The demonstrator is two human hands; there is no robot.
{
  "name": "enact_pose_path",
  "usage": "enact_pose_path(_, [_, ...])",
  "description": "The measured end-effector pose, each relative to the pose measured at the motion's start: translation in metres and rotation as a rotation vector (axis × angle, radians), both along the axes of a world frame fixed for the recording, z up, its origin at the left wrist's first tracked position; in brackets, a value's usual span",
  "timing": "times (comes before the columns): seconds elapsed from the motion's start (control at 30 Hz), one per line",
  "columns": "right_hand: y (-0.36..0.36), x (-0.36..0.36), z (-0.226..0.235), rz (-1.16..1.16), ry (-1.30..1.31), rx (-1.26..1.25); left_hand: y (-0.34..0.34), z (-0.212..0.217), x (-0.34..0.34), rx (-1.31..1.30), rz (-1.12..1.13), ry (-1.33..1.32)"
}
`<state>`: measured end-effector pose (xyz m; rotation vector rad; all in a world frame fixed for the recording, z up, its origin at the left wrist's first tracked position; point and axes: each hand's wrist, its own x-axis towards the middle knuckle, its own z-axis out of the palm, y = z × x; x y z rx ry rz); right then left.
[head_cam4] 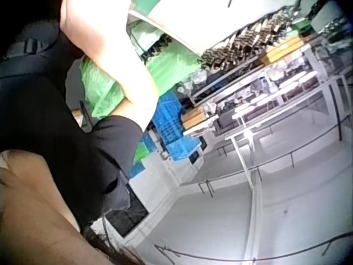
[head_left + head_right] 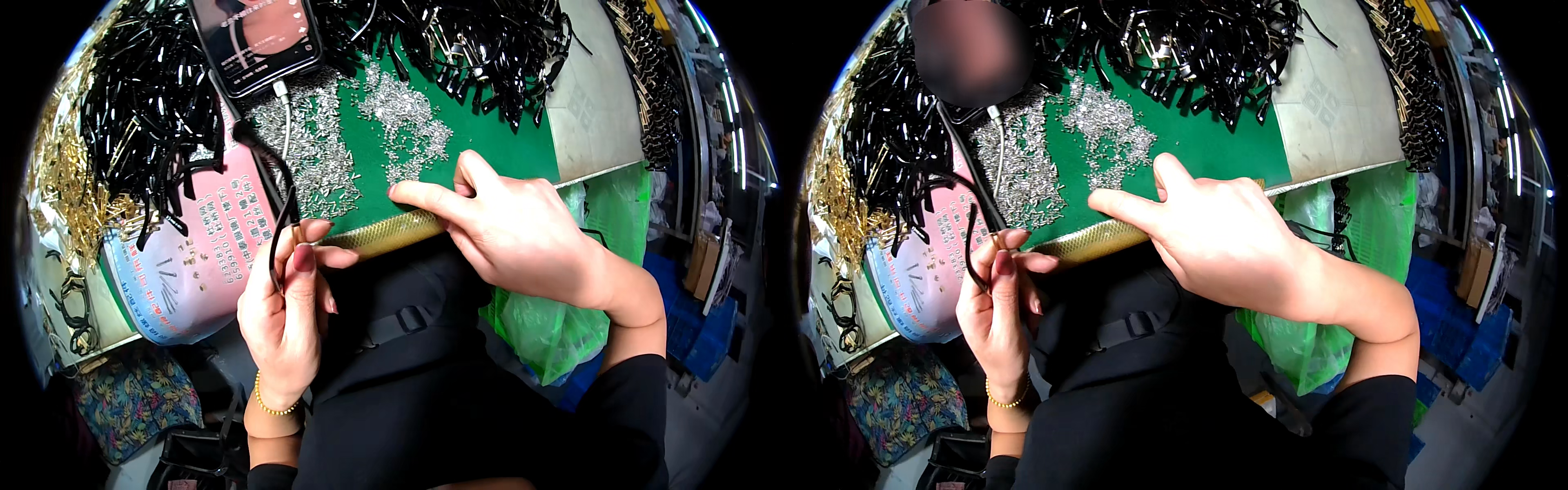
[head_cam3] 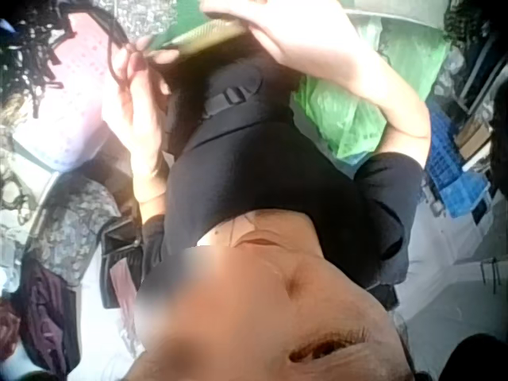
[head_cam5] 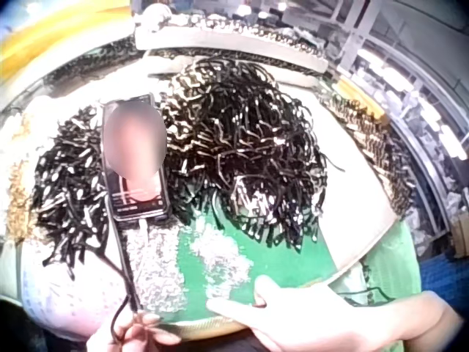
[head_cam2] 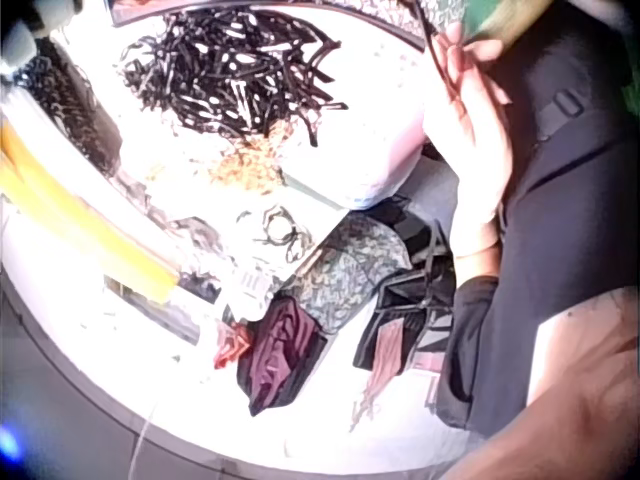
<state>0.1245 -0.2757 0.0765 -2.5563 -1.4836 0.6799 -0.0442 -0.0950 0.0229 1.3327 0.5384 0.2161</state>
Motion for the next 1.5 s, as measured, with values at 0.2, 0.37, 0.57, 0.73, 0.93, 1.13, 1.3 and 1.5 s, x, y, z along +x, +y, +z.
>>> enact_pose_path(0.2, [0.011, 0.001, 0.015, 0.003, 0.253, 0.035, 0.005, 0.005, 0.007, -0.032, -0.035, 0.025])
enact_pose_path(0.37, [0.048, 0.002, 0.037, -0.486, 1.345, -0.026, 0.006, 0.001, 0.007, 0.009, -0.031, 0.003])
enact_pose_path(0.57, [0.053, 0.003, 0.033, -0.507, 1.364, -0.041, 0.004, 0.004, 0.008, 0.289, -0.065, 0.019])
enact_pose_path(0.73, [0.045, 0.006, 0.034, -0.497, 1.343, -0.03, -0.003, -0.014, 0.004, 0.652, -0.062, -0.015])
enact_pose_path(0.93, [0.033, 0.009, 0.03, -0.549, 1.48, 0.03, -0.004, -0.017, 0.013, 1.017, -0.085, -0.141])
enact_pose_path(1.13, [0.025, -0.005, 0.004, -0.241, 0.989, 0.268, -0.004, -0.019, 0.019, 1.146, -0.101, -0.221])
enact_pose_path(1.3, [0.014, 0.031, 0.015, -0.187, 0.034, 0.234, 0.007, -0.018, -0.004, 0.693, 0.215, -0.014])
enact_pose_path(1.5, [0.012, 0.107, -0.011, -0.261, -0.652, 0.342, 0.013, -0.021, 0.006, 0.57, 0.34, -0.125])
